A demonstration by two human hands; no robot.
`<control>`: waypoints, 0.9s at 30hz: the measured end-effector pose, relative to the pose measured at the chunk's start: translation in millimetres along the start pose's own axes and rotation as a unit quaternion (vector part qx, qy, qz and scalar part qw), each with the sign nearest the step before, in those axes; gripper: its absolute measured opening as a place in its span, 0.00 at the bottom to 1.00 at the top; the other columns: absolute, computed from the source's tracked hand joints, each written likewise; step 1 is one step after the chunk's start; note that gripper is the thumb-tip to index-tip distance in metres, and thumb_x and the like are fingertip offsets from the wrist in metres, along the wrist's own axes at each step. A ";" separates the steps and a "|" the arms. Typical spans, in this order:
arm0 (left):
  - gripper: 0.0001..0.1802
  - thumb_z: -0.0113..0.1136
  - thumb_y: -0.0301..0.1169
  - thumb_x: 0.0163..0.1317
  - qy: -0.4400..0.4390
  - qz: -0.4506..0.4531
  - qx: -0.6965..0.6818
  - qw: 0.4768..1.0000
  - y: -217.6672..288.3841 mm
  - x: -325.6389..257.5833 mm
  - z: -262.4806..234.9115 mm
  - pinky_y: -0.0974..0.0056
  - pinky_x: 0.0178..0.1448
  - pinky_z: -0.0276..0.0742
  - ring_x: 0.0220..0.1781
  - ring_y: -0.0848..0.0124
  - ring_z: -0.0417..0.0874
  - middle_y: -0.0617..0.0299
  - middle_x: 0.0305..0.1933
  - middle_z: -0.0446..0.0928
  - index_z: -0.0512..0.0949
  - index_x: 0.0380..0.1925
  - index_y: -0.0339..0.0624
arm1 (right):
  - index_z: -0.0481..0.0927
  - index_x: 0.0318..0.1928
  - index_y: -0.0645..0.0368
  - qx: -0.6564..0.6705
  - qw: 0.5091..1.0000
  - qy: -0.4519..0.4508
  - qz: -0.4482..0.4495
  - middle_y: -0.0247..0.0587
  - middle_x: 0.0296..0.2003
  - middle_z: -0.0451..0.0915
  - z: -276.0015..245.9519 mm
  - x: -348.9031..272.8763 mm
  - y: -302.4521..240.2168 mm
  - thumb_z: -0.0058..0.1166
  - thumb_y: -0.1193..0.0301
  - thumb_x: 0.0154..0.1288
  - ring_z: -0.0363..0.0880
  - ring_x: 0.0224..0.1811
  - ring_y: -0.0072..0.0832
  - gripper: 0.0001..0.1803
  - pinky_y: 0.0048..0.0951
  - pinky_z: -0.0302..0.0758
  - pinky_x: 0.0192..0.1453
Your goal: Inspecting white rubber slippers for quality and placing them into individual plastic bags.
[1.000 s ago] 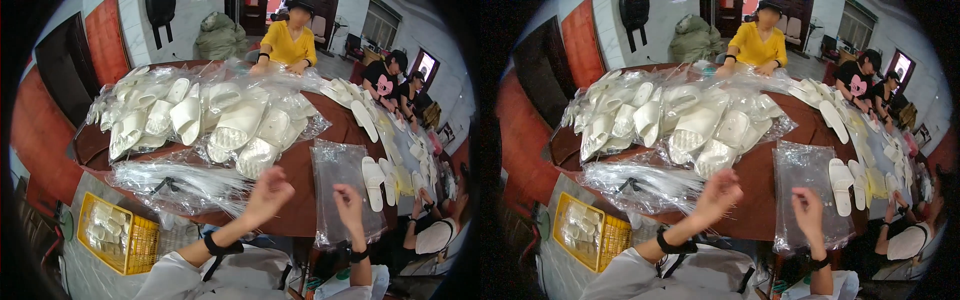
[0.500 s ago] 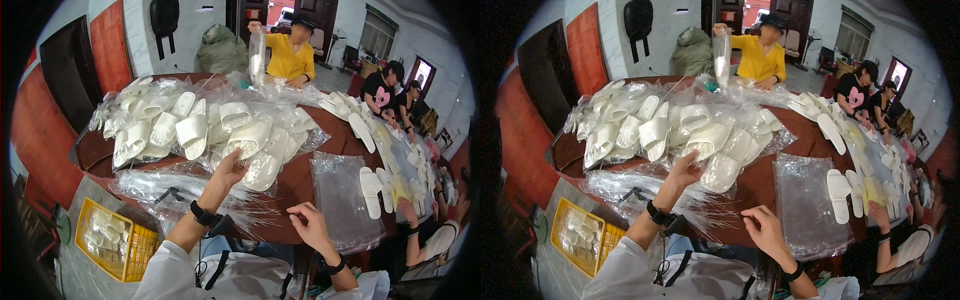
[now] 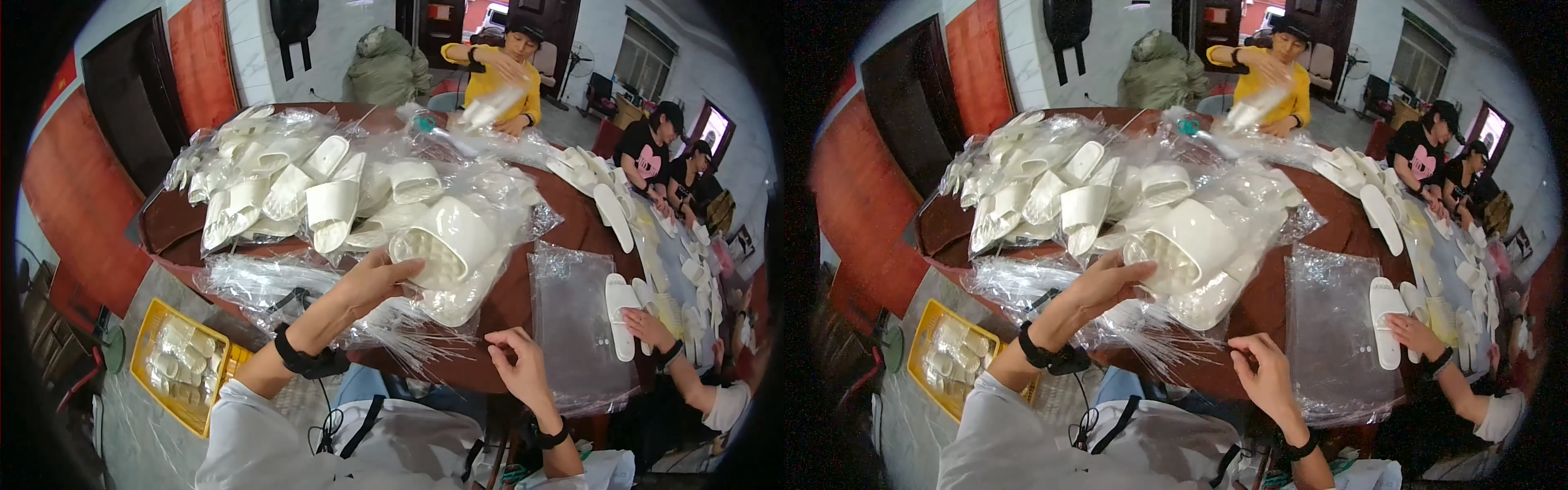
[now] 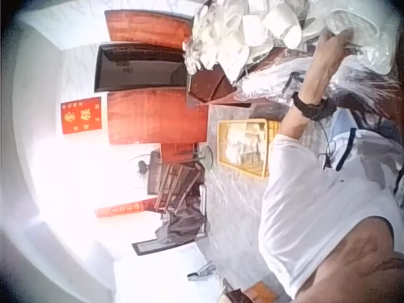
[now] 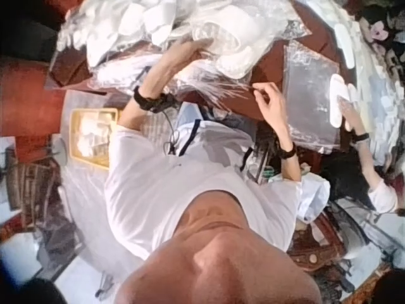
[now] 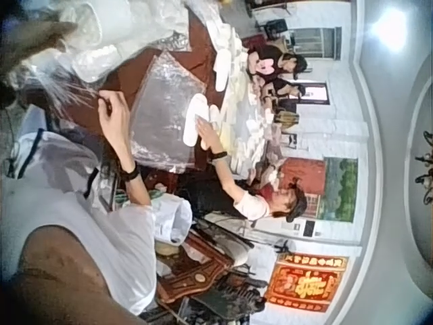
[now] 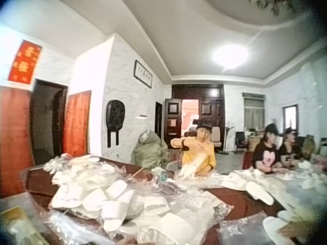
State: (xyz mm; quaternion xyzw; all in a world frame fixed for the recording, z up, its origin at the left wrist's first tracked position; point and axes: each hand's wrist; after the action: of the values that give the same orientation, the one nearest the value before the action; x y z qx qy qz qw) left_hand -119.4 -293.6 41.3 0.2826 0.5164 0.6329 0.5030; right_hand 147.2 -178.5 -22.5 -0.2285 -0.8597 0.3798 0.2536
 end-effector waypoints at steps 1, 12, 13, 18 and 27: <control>0.22 0.56 0.29 0.66 -0.021 -0.018 0.021 0.999 2.1 -5.2 -2.7 0.65 0.45 0.83 0.46 0.69 0.82 0.56 0.50 0.78 0.67 0.58 0.34 | 0.80 0.43 0.60 0.000 1.000 0.002 -0.007 0.42 0.36 0.77 3.7 1.8 1.8 0.57 0.78 0.60 0.80 0.36 0.32 0.10 0.29 0.76 0.39; 0.24 0.50 0.50 0.69 0.095 -0.085 -0.008 0.992 -40.8 -2.5 -41.2 0.68 0.37 0.78 0.36 0.73 0.82 0.63 0.43 0.80 0.72 0.55 0.44 | 0.65 0.58 0.61 -0.034 0.999 -0.032 -0.020 0.56 0.50 0.67 41.0 15.6 27.0 0.60 0.71 0.59 0.72 0.50 0.53 0.28 0.44 0.71 0.53; 0.21 0.50 0.45 0.70 0.117 -0.038 0.086 0.989 -41.9 -0.1 -44.5 0.72 0.34 0.75 0.34 0.76 0.80 0.65 0.39 0.80 0.74 0.52 0.41 | 0.64 0.59 0.61 -0.044 0.998 -0.027 -0.025 0.57 0.50 0.67 44.8 15.5 25.5 0.60 0.72 0.59 0.71 0.51 0.54 0.29 0.45 0.71 0.53; 0.15 0.50 0.37 0.71 0.119 0.123 0.384 0.907 14.0 31.0 -53.6 0.74 0.31 0.72 0.30 0.82 0.75 0.69 0.33 0.78 0.77 0.46 0.37 | 0.64 0.59 0.60 -0.068 0.997 0.011 -0.039 0.52 0.51 0.66 52.5 14.1 27.8 0.62 0.73 0.56 0.73 0.49 0.48 0.31 0.42 0.73 0.51; 0.14 0.49 0.31 0.69 -0.061 0.258 0.526 0.808 167.0 35.6 -5.6 0.70 0.46 0.74 0.40 0.76 0.79 0.63 0.43 0.82 0.77 0.50 0.39 | 0.63 0.60 0.60 -0.067 0.996 0.024 -0.046 0.56 0.51 0.66 51.3 12.3 30.5 0.60 0.75 0.56 0.69 0.53 0.54 0.31 0.45 0.71 0.52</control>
State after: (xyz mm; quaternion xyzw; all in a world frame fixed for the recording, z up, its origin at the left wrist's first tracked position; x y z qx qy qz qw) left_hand -193.8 -256.1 190.4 0.6649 0.6462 0.3527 0.1260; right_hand 112.6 -180.3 -72.6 -0.2145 -0.8865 0.3042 0.2751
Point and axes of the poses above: each hand's wrist, its own x-axis towards the middle knuckle, its own z-axis out of the palm, y = z × x
